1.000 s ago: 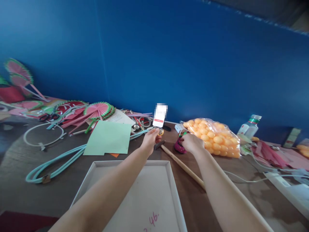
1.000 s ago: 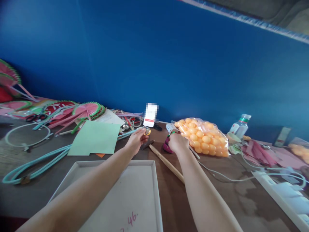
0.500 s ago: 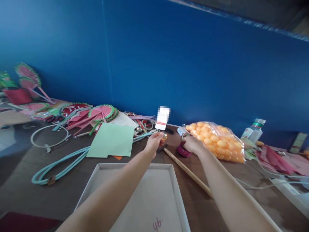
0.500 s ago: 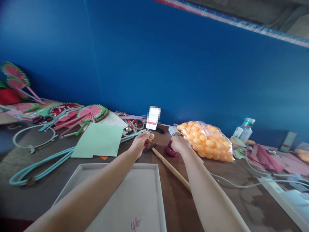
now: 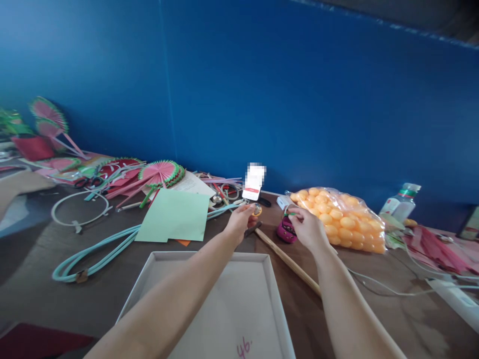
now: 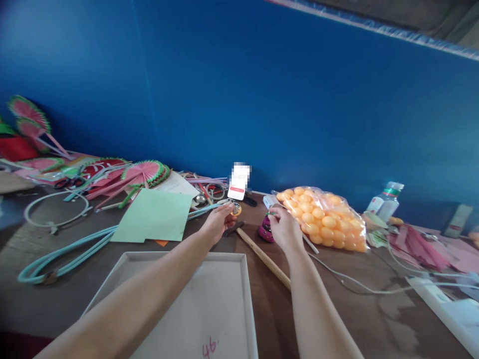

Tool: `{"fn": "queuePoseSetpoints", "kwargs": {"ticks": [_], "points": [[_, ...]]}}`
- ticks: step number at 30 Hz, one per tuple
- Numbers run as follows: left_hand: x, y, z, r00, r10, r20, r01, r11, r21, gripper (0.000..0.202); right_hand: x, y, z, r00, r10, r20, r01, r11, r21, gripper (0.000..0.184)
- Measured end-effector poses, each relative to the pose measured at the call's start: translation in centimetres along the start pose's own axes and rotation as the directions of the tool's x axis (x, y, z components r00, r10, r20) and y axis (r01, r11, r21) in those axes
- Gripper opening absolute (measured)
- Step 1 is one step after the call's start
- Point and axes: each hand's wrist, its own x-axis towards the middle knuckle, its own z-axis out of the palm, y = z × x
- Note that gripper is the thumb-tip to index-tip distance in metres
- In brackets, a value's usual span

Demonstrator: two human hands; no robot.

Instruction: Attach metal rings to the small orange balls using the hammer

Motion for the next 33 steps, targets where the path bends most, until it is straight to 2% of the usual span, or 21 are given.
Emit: {"fn": "queuePoseSetpoints", "kwargs": {"ticks": [2,4,8,11,16,18,23,33], "points": [[0.1,-0.1,0.0,1.0,-0.023,0.021,0.023,0.999,-0.027,0.027,-1.1,-0.4,0.5,0.996,-0.04,-0.08,0.053,0.984,0.17,0.028],[0.0,-0.1,0.0,0.998,-0.044,0.048,0.046,0.998,-0.044,0.024,-2.3,-0.9,1.1,0.994,-0.004,-0.11,0.043,0.934,0.354,0.032],[-0.4,0.1,0.2,0.993,-0.064,0.101,0.069,0.997,-0.044,0.018,-4.2,-2.0,2.3,0.994,0.085,-0.066,-0.029,0.801,0.598,0.036],[-0.7,0.3,0.3,0.988,-0.096,0.117,0.099,0.995,-0.021,0.017,-5.0,-2.5,2.9,0.994,0.105,-0.043,-0.054,0.771,0.635,0.037],[-0.7,0.1,0.1,0.978,-0.129,0.166,0.126,0.992,0.028,0.021,-5.6,-2.5,3.4,0.997,0.07,-0.014,-0.043,0.747,0.663,0.034],[-0.7,0.0,0.0,0.974,-0.125,0.19,0.121,0.992,0.03,0.022,-5.7,-2.4,3.6,0.997,0.076,0.004,-0.056,0.694,0.718,0.033],[-0.7,-0.2,-0.1,0.971,-0.131,0.2,0.125,0.991,0.043,0.026,-5.6,-2.2,4.1,0.988,0.103,0.119,-0.154,0.482,0.862,0.034],[-0.9,0.1,-0.1,0.96,-0.158,0.231,0.153,0.987,0.042,0.024,-5.5,-2.3,3.8,0.963,0.164,0.212,-0.25,0.264,0.932,0.027]]}}
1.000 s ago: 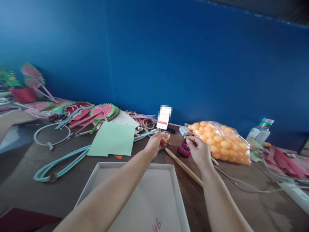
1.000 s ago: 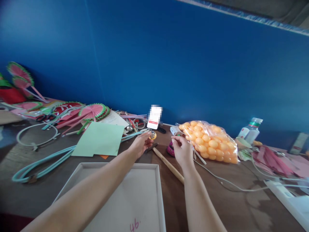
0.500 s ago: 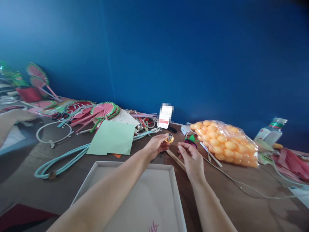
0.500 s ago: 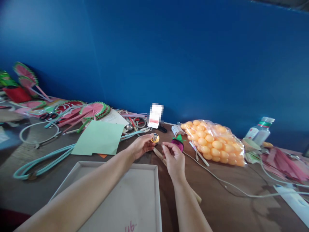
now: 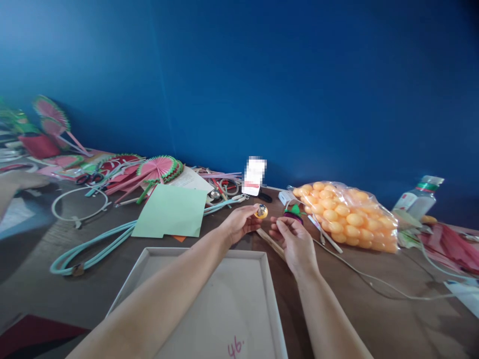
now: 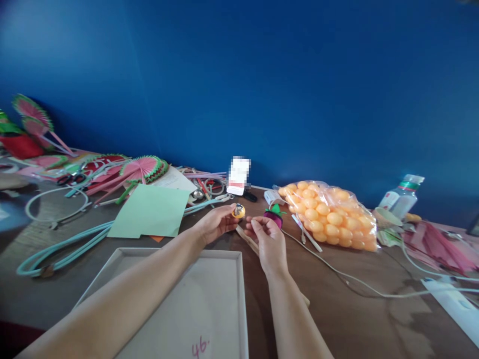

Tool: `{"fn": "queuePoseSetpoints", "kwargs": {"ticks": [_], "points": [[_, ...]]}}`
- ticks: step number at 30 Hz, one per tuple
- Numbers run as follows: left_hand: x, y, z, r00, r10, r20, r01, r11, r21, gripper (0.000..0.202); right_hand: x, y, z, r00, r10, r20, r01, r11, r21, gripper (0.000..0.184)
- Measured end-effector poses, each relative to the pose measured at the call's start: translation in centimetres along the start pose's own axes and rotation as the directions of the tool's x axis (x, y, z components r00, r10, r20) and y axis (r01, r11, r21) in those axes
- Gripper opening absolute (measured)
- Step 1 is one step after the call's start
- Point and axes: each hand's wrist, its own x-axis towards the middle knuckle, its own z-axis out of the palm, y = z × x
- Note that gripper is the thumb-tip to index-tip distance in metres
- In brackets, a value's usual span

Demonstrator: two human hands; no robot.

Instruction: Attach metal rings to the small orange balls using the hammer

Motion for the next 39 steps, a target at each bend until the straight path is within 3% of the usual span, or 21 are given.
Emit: {"fn": "queuePoseSetpoints", "kwargs": {"ticks": [14,27,39], "points": [[-0.22,-0.26,0.12,0.995,-0.02,0.099,0.01,0.994,0.105,0.033,-0.36,0.12,0.56,0.996,0.039,0.081,-0.037,0.999,-0.017,0.024],[-0.49,-0.27,0.56,0.996,0.011,0.093,-0.026,0.986,0.164,0.034,-0.33,-0.49,0.87,0.984,0.174,0.048,-0.177,0.981,0.079,0.028],[-0.83,-0.11,0.76,0.997,0.012,0.079,-0.027,0.982,0.187,0.037,-0.33,-0.45,0.74,0.978,0.193,0.075,-0.197,0.979,0.05,0.028]]}}
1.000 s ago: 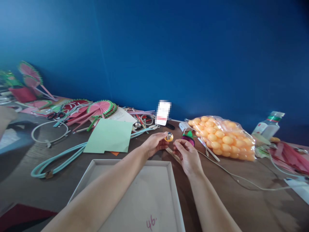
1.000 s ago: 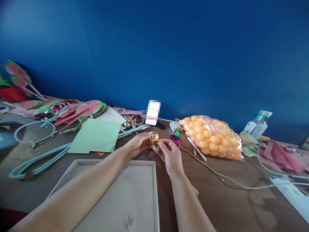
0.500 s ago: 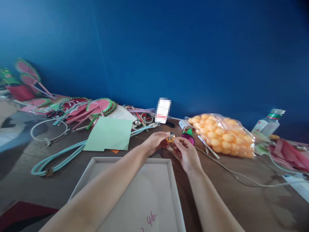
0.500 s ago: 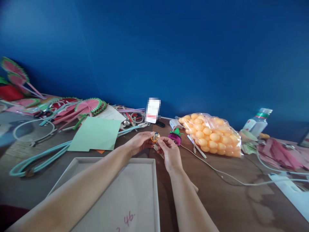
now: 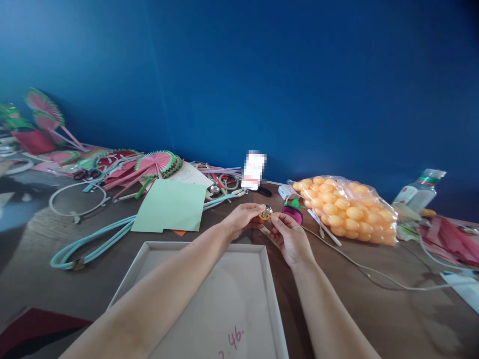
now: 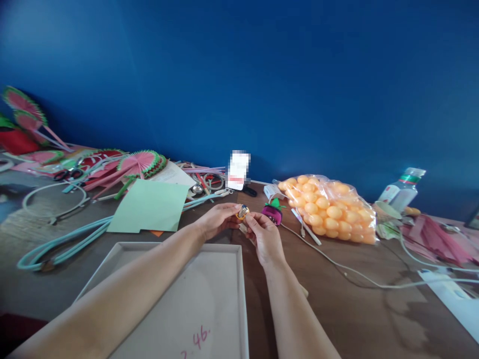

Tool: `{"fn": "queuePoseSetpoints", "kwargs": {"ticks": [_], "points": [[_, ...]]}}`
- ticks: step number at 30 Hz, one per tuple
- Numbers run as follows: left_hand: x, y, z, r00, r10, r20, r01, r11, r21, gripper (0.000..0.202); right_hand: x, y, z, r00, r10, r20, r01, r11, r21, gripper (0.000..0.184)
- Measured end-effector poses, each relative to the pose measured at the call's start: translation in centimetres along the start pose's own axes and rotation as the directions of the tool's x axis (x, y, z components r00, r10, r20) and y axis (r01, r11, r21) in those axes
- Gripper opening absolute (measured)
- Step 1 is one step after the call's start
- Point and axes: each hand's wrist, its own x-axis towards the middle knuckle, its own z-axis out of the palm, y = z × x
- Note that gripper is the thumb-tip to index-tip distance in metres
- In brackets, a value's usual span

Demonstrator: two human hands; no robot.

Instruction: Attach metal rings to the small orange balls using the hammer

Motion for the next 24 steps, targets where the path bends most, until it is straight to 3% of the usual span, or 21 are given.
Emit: {"fn": "queuePoseSetpoints", "kwargs": {"ticks": [24], "points": [[0.13,-0.22,-0.04,1.0,0.016,0.01,-0.016,0.999,0.038,0.041,0.33,0.3,-0.57,0.998,0.001,0.055,-0.001,1.0,0.001,0.028]]}}
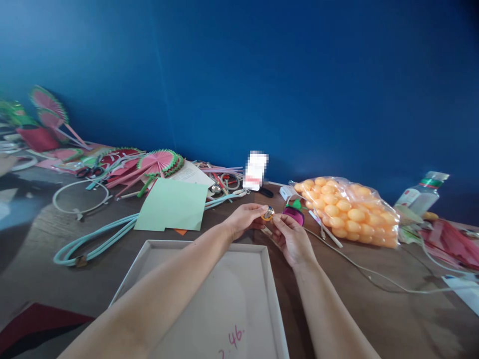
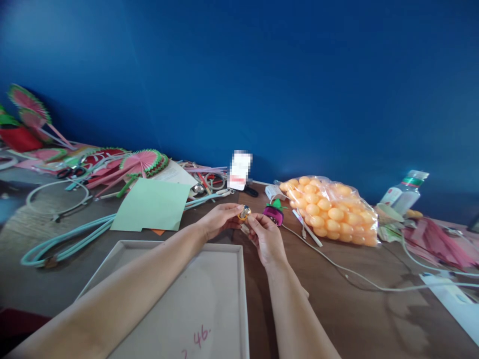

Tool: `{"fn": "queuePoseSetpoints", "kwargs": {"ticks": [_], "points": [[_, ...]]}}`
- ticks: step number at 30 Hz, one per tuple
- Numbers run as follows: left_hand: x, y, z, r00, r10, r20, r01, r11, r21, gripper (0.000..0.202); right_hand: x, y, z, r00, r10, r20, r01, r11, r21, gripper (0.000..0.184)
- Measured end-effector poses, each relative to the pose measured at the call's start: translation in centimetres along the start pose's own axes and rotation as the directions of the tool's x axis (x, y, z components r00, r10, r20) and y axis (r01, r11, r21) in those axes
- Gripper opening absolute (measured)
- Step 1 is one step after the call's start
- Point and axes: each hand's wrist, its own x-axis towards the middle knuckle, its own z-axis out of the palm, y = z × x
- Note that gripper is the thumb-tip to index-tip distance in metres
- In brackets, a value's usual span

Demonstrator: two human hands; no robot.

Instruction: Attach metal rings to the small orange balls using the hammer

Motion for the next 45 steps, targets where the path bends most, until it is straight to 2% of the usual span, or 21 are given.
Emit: {"fn": "queuePoseSetpoints", "kwargs": {"ticks": [8,45], "points": [[-0.02,-0.05,-0.03,1.0,0.004,-0.014,-0.004,1.0,-0.003,0.04,-0.06,-0.03,0.0,1.0,-0.002,-0.027,0.001,1.0,-0.026,0.027],[0.04,-0.11,0.0,1.0,-0.012,-0.024,0.012,1.0,0.005,0.039,-0.07,0.08,0.19,1.0,-0.008,0.012,0.007,1.0,0.025,0.024]]}}
